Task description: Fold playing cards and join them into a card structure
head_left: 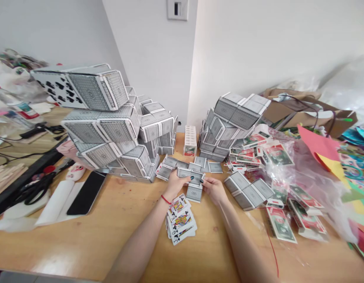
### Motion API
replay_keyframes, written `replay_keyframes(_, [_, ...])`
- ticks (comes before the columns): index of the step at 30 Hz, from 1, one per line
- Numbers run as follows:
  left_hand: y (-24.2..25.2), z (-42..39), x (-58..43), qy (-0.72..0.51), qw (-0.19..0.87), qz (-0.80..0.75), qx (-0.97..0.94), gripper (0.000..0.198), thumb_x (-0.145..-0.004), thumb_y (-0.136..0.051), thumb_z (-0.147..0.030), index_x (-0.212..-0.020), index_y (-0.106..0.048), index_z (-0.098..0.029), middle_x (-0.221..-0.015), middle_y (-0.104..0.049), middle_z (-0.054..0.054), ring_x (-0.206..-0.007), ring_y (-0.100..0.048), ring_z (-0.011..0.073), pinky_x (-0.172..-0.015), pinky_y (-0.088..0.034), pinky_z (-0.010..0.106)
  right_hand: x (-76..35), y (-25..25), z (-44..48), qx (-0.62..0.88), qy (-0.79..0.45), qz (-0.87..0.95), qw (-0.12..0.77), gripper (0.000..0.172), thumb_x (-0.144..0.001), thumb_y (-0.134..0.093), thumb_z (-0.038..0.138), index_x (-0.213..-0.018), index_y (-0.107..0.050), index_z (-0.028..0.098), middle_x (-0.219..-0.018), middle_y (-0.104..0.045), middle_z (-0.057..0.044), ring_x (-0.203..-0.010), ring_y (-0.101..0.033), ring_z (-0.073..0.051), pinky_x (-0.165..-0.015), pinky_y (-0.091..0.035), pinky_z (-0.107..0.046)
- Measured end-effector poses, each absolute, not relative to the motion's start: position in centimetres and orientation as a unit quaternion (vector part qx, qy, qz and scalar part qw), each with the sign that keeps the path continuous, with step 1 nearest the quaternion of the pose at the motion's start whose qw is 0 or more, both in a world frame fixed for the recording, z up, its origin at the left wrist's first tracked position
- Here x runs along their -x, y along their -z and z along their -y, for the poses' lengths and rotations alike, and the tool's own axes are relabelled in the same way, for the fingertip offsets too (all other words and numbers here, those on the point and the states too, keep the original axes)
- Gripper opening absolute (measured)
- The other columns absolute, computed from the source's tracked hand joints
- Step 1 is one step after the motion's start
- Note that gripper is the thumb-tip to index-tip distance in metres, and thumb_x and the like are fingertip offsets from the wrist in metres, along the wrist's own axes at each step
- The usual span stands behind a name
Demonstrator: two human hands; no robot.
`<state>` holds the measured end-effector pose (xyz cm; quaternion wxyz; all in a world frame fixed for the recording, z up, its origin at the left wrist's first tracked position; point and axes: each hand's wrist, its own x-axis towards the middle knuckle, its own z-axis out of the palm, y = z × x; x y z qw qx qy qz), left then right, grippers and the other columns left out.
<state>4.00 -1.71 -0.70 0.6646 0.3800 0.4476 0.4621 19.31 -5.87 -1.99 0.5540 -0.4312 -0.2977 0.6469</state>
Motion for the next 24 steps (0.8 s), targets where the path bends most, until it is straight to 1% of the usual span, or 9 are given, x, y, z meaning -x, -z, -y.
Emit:
replay_keyframes(3, [0.7, 1.7, -4.0, -0.472, 0.63, -0.457, -0.414, 0.036, -0.048, -0.073, -0.017, -0.082, -0.06, -0.012, -0.079, -0.067, 0.004, -0.067, -0.062, 0.0163, -0.061, -0.051, 0.029, -19.3, 2.6, 5.5, 0.461, -0.626, 0.297, 0.554, 0.023, -0.054, -0.074, 0.033, -0.068, -0.066, 0.016, -0.063, -0.066, -0.003, -0.06, -0.06, -0.017, -0.063, -0.047, -0.031])
replay_keyframes(6, [0.8, 1.7, -3.9, -0.473, 0.598, -0.457, -0.458, 0.034, -0.051, -0.072, -0.018, -0.082, -0.061, -0.012, -0.08, -0.067, 0.004, -0.07, -0.061, 0.0157, -0.065, -0.05, 0.028, -19.2, 3.1, 5.1, 0.5, -0.596, 0.304, 0.55, 0.025, -0.051, -0.075, 0.035, -0.058, -0.06, 0.016, -0.054, -0.061, 0.0, -0.05, -0.056, -0.015, -0.053, -0.045, -0.028])
replay_keyframes(9, [1.1, 1.7, -3.7, -0.468, 0.571, -0.467, -0.487, 0.032, -0.053, -0.072, -0.021, -0.081, -0.061, -0.013, -0.08, -0.066, 0.004, -0.069, -0.06, 0.0156, -0.066, -0.049, 0.028, -19.1, 3.4, 4.9, 0.546, -0.535, 0.331, 0.554, 0.026, -0.051, -0.072, 0.032, -0.05, -0.051, 0.018, -0.044, -0.053, 0.004, -0.041, -0.046, -0.011, -0.043, -0.038, -0.023])
replay_keyframes(12, [1.4, 1.6, -3.7, -0.454, 0.551, -0.476, -0.513, 0.029, -0.053, -0.072, -0.023, -0.078, -0.06, -0.013, -0.077, -0.066, 0.004, -0.068, -0.06, 0.0152, -0.066, -0.047, 0.027, -19.0, 3.1, 4.8, 0.575, -0.501, 0.351, 0.543, 0.025, -0.053, -0.069, 0.028, -0.047, -0.046, 0.019, -0.038, -0.046, 0.006, -0.036, -0.041, -0.01, -0.038, -0.033, -0.022])
replay_keyframes(15, [1.8, 1.4, -3.8, -0.447, 0.544, -0.482, -0.521, 0.03, -0.053, -0.072, -0.023, -0.078, -0.059, -0.013, -0.078, -0.066, 0.005, -0.069, -0.06, 0.0155, -0.065, -0.047, 0.027, -18.9, 2.6, 4.8, 0.556, -0.503, 0.377, 0.544, 0.018, -0.057, -0.066, 0.032, -0.057, -0.054, 0.018, -0.046, -0.054, 0.002, -0.044, -0.049, -0.014, -0.044, -0.038, -0.024])
replay_keyframes(17, [1.9, 1.4, -3.9, -0.45, 0.552, -0.479, -0.513, 0.031, -0.054, -0.072, -0.024, -0.08, -0.059, -0.014, -0.08, -0.066, 0.006, -0.07, -0.06, 0.0161, -0.065, -0.048, 0.027, -18.9, 2.4, 4.7, 0.554, -0.466, 0.399, 0.563, 0.022, -0.063, -0.061, 0.04, -0.068, -0.058, 0.018, -0.059, -0.061, 0.0, -0.059, -0.054, -0.017, -0.054, -0.041, -0.026])
replay_keyframes(19, [1.9, 1.4, -4.0, -0.452, 0.566, -0.47, -0.505, 0.032, -0.055, -0.072, -0.026, -0.082, -0.059, -0.014, -0.082, -0.066, 0.006, -0.071, -0.061, 0.0169, -0.066, -0.048, 0.028, -18.8, 2.4, 4.5, 0.578, -0.408, 0.418, 0.569, 0.028, -0.069, -0.055, 0.046, -0.073, -0.058, 0.019, -0.066, -0.062, -0.002, -0.067, -0.054, -0.019, -0.06, -0.041, -0.026])
replay_keyframes(21, [1.8, 1.5, -4.1, -0.449, 0.576, -0.464, -0.502, 0.032, -0.055, -0.072, -0.026, -0.082, -0.058, -0.014, -0.082, -0.066, 0.007, -0.071, -0.062, 0.0176, -0.066, -0.049, 0.029, -18.8, 2.5, 4.4, 0.604, -0.37, 0.439, 0.553, 0.031, -0.073, -0.049, 0.05, -0.07, -0.057, 0.019, -0.066, -0.06, -0.001, -0.066, -0.051, -0.018, -0.062, -0.04, -0.026])
replay_keyframes(24, [1.3, 1.8, -4.3, -0.45, 0.588, -0.457, -0.493, 0.031, -0.056, -0.072, -0.027, -0.082, -0.058, -0.014, -0.08, -0.066, 0.007, -0.07, -0.062, 0.0185, -0.063, -0.051, 0.03, -18.8, 2.7, 4.3, 0.611, -0.358, 0.459, 0.536, 0.033, -0.074, -0.047, 0.051, -0.067, -0.055, 0.019, -0.063, -0.057, -0.001, -0.061, -0.049, -0.016, -0.059, -0.039, -0.025])
